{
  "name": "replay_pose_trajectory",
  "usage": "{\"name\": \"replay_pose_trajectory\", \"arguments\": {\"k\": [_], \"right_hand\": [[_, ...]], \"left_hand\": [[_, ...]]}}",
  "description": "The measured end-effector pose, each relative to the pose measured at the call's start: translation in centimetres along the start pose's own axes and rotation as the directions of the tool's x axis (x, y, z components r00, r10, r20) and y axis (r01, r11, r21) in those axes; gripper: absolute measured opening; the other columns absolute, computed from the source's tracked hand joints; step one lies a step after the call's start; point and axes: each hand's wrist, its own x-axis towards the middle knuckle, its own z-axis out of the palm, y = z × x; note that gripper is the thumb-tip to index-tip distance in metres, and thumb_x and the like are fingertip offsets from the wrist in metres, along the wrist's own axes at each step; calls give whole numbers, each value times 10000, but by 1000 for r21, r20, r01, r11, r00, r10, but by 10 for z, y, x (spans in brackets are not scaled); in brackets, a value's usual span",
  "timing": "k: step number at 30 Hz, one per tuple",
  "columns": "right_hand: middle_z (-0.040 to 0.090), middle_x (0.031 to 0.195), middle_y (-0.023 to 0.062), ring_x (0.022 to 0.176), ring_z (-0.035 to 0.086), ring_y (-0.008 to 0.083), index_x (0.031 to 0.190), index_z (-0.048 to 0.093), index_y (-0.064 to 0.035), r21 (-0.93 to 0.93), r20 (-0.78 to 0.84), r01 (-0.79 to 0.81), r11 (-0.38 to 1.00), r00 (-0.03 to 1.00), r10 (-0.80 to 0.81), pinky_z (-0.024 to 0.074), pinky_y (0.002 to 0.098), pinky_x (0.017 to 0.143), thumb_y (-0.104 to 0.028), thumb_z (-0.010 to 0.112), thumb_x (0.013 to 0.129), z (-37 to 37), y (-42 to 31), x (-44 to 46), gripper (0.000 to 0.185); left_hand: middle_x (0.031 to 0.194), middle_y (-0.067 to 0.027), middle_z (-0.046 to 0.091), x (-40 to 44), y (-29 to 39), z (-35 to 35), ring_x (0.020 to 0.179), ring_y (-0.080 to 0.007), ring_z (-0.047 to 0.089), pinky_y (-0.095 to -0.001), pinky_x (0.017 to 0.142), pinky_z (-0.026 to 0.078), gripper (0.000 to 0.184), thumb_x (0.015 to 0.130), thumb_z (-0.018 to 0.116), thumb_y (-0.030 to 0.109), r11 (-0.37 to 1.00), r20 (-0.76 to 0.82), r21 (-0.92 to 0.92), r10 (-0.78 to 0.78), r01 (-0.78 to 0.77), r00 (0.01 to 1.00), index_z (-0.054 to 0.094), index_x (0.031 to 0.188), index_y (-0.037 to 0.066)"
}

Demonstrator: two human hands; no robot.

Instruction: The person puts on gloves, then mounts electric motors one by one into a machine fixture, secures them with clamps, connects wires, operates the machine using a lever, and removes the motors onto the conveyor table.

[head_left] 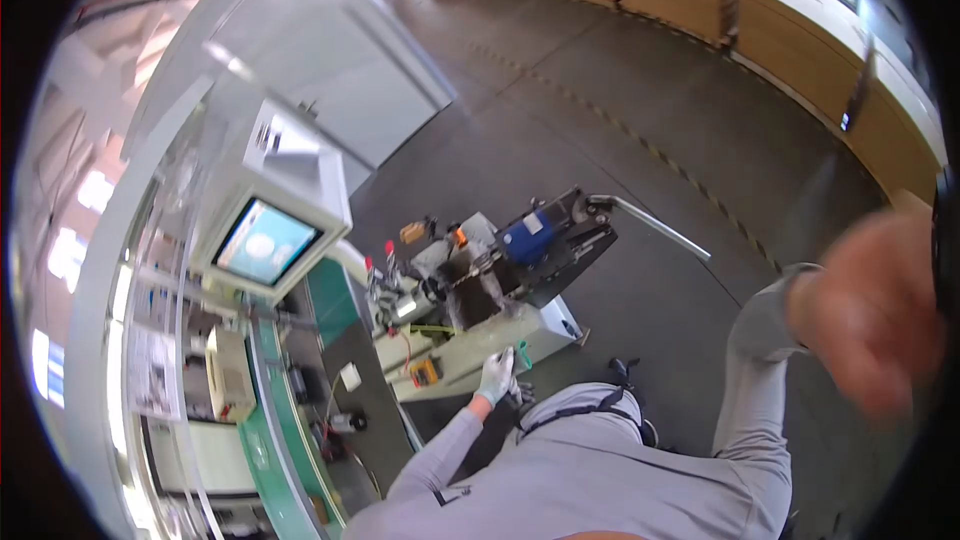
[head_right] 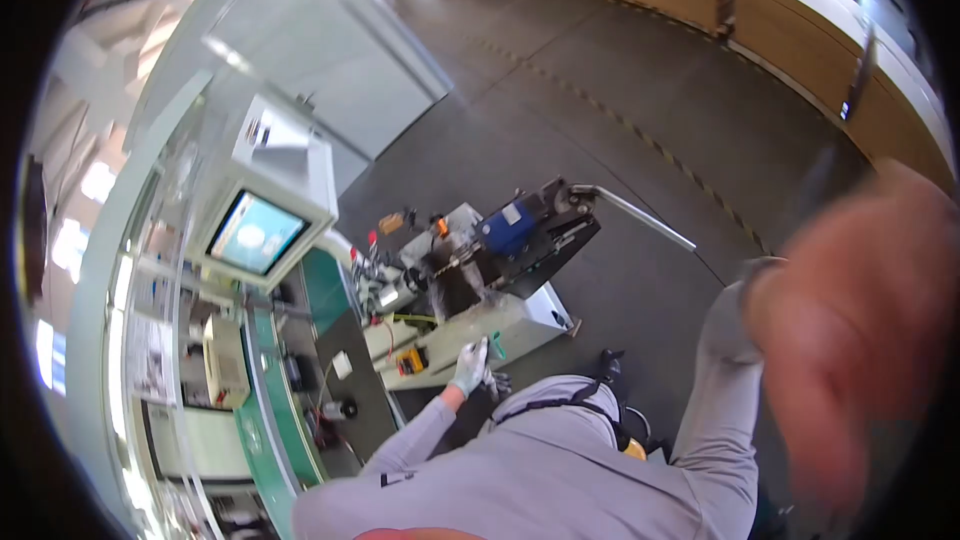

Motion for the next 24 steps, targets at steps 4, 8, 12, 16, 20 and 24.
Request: {"name": "replay_pose_trajectory", "arguments": {"k": [4, 8, 12, 16, 20, 24], "right_hand": [[596, 869, 71, 689, 550, 186, 981, 613, -59, 211, 21, 269, 940, 960, -280, 464, 295, 635, -98, 677, 809, 22, -23, 30, 187], [598, 862, 72, 679, 553, 184, 983, 615, -59, 341, 39, 300, 891, 943, -332, 463, 297, 625, -106, 677, 810, 52, -34, 39, 190], [599, 855, 72, 670, 556, 183, 985, 618, -60, 422, -5, 373, 826, 912, -410, 463, 298, 616, -113, 678, 810, 79, -30, 49, 193], [601, 847, 73, 660, 559, 182, 988, 621, -60, 433, -78, 366, 824, 926, -371, 462, 300, 606, -120, 679, 811, 111, -29, 65, 196], [602, 840, 74, 650, 562, 181, 990, 623, -61, 495, -124, 413, 764, 904, -408, 462, 301, 597, -128, 680, 811, 148, -38, 54, 199], [603, 833, 75, 640, 565, 180, 992, 626, -61, 586, -24, 332, 739, 919, -393, 461, 302, 587, -135, 681, 812, 192, -67, 14, 203]], "left_hand": [[557, -73, 527, 5, -4, 7, 534, -240, 546, -408, 516, 420, 470, 946, 534, 384, 936, -74, 231, 291, -267, 954, 553, 717, -27], [600, -159, 580, -21, -33, 8, 557, -291, 559, -418, 546, 448, 424, 949, 524, 354, 982, -160, 15, 187, -187, 969, 579, 780, -31], [857, -191, 649, -22, -35, -6, 768, -230, 627, -359, 691, 502, 332, 974, 477, 282, 976, -194, 86, 212, -199, 958, 609, 1020, -19], [883, -188, 679, -37, -46, -13, 855, -286, 649, -407, 798, 498, 339, 960, 498, 292, 960, -338, 103, 279, -259, 899, 643, 1039, -4], [746, -122, 642, 1, -36, -36, 743, -268, 631, -393, 664, 478, 331, 961, 496, 305, 807, -476, -318, 318, -497, 820, 639, 947, 7], [700, -125, 668, -85, -113, -41, 594, -231, 602, -386, 572, 473, 375, 967, 486, 317, 955, -354, -296, -106, -4, 929, 667, 874, 1]]}}
